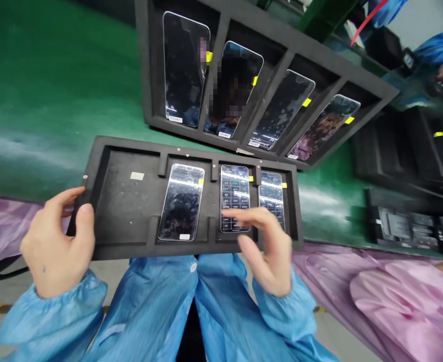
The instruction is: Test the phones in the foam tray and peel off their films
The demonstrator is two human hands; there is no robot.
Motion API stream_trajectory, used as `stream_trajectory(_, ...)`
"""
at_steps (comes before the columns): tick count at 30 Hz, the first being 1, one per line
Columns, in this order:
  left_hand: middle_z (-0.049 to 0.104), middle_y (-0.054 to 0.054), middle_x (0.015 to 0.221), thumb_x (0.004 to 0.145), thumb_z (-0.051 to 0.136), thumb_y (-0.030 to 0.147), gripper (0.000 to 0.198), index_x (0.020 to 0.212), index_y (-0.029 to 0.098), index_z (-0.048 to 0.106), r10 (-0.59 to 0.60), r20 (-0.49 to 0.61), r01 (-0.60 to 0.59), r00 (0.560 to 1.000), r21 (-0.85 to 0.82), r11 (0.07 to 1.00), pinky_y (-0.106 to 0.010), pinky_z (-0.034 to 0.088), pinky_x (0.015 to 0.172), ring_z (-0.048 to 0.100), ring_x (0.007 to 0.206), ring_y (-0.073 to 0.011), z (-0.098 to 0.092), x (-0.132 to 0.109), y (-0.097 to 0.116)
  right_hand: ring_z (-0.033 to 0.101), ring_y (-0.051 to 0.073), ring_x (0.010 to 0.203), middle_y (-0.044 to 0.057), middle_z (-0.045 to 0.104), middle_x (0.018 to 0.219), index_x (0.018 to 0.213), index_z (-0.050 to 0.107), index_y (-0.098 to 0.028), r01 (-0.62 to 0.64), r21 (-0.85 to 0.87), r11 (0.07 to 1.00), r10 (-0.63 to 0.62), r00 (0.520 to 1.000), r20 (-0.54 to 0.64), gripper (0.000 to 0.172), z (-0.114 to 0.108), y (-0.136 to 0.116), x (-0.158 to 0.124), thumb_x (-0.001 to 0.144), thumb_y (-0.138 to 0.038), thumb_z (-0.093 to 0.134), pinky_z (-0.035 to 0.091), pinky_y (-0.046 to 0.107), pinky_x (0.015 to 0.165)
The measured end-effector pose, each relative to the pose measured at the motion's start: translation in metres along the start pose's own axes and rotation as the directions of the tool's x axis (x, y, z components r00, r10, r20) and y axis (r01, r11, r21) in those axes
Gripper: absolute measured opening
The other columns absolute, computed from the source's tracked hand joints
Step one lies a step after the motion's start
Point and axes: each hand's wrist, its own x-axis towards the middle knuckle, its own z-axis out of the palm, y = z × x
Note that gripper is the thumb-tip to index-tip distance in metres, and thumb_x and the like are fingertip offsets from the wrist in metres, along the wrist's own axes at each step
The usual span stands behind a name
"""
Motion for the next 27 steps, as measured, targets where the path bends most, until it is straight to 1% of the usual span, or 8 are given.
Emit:
stream_trajectory(3, 0.058, -0.013, 0.133, 0.089, 0.051, 0.039, 0.044, 0.128, 0.018, 0.058, 0.233, 0.039, -0.232, 0.972, -0.029, 0.972, -0.049, 0.04, 0.113, 0.053, 0.128, -0.0316, 0.001, 0.0, 0.015, 0.061, 0.016, 0.088, 0.004, 0.067, 0.113, 0.127, 0.049, -0.024, -0.078, -0.025, 0.997, 0.08, 0.988, 0.135, 0.035, 0.025, 0.014, 0.02, 0.092, -0.02, 0.05, 0.053, 0.035, 0.087)
stream_trajectory(5, 0.058, -0.012, 0.13, 0.092, 0.049, 0.035, 0.039, 0.125, 0.017, 0.059, 0.404, 0.161, -0.4, 0.9, -0.056, 0.915, -0.047, 0.038, 0.113, 0.052, 0.126, -0.0289, 0.005, -0.001, 0.026, 0.06, 0.016, 0.084, 0.005, 0.067, 0.116, 0.126, 0.046, -0.023, -0.115, -0.062, 0.991, 0.124, 0.978, 0.166, 0.035, 0.039, 0.02, 0.026, 0.091, -0.019, 0.05, 0.051, 0.038, 0.089)
stream_trajectory(8, 0.062, -0.01, 0.119, 0.095, 0.045, 0.03, 0.033, 0.121, 0.017, 0.06, 0.565, 0.337, -0.562, 0.753, -0.117, 0.819, -0.045, 0.039, 0.107, 0.056, 0.116, -0.0255, 0.014, -0.001, 0.036, 0.061, 0.015, 0.081, 0.004, 0.069, 0.115, 0.122, 0.044, -0.024, -0.156, -0.043, 0.987, 0.161, 0.968, 0.193, 0.032, 0.05, 0.02, 0.028, 0.091, -0.017, 0.048, 0.05, 0.036, 0.089)
stream_trajectory(11, 0.06, -0.01, 0.12, 0.096, 0.042, 0.03, 0.036, 0.126, 0.016, 0.057, 0.622, 0.384, -0.611, 0.682, -0.167, 0.774, -0.043, 0.038, 0.102, 0.055, 0.115, -0.0255, 0.022, -0.002, 0.036, 0.062, 0.014, 0.079, 0.002, 0.07, 0.112, 0.12, 0.043, -0.025, -0.171, -0.005, 0.985, 0.168, 0.966, 0.197, 0.032, 0.052, 0.015, 0.029, 0.09, -0.016, 0.049, 0.05, 0.033, 0.087)
stream_trajectory(16, 0.056, -0.012, 0.124, 0.097, 0.04, 0.032, 0.041, 0.129, 0.012, 0.054, 0.644, 0.408, -0.613, 0.647, -0.224, 0.758, -0.044, 0.035, 0.102, 0.051, 0.119, -0.0271, 0.022, -0.002, 0.032, 0.065, 0.015, 0.08, 0.0, 0.071, 0.092, 0.119, 0.045, -0.024, -0.208, -0.011, 0.978, 0.207, 0.962, 0.179, 0.031, 0.052, 0.012, 0.032, 0.09, -0.016, 0.05, 0.051, 0.03, 0.084)
stream_trajectory(21, 0.056, -0.007, 0.124, 0.098, 0.034, 0.029, 0.04, 0.132, 0.02, 0.054, 0.566, 0.436, -0.476, 0.699, -0.307, 0.824, -0.042, 0.032, 0.103, 0.049, 0.12, -0.0231, 0.021, 0.001, 0.032, 0.062, 0.013, 0.079, 0.003, 0.071, 0.116, 0.124, 0.046, -0.024, -0.122, -0.066, 0.99, 0.132, 0.977, 0.165, 0.034, 0.046, 0.019, 0.032, 0.091, -0.016, 0.05, 0.051, 0.032, 0.086)
stream_trajectory(24, 0.057, -0.005, 0.123, 0.099, 0.034, 0.028, 0.04, 0.133, 0.025, 0.054, 0.551, 0.437, -0.441, 0.71, -0.333, 0.833, -0.041, 0.032, 0.102, 0.048, 0.12, -0.0223, 0.023, 0.002, 0.031, 0.062, 0.016, 0.094, 0.005, 0.068, 0.125, 0.127, 0.05, -0.02, 0.063, -0.168, 0.984, -0.031, 0.981, 0.19, 0.034, 0.041, 0.021, 0.034, 0.093, -0.018, 0.049, 0.049, 0.035, 0.088)
stream_trajectory(27, 0.058, -0.004, 0.122, 0.098, 0.035, 0.028, 0.039, 0.133, 0.027, 0.054, 0.559, 0.434, -0.45, 0.707, -0.335, 0.828, -0.042, 0.033, 0.1, 0.049, 0.119, -0.0228, 0.023, 0.002, 0.03, 0.056, 0.019, 0.117, 0.002, 0.068, 0.127, 0.119, 0.058, -0.017, 0.359, -0.182, 0.915, -0.278, 0.891, 0.358, 0.028, 0.04, 0.021, 0.035, 0.093, -0.016, 0.049, 0.042, 0.039, 0.101)
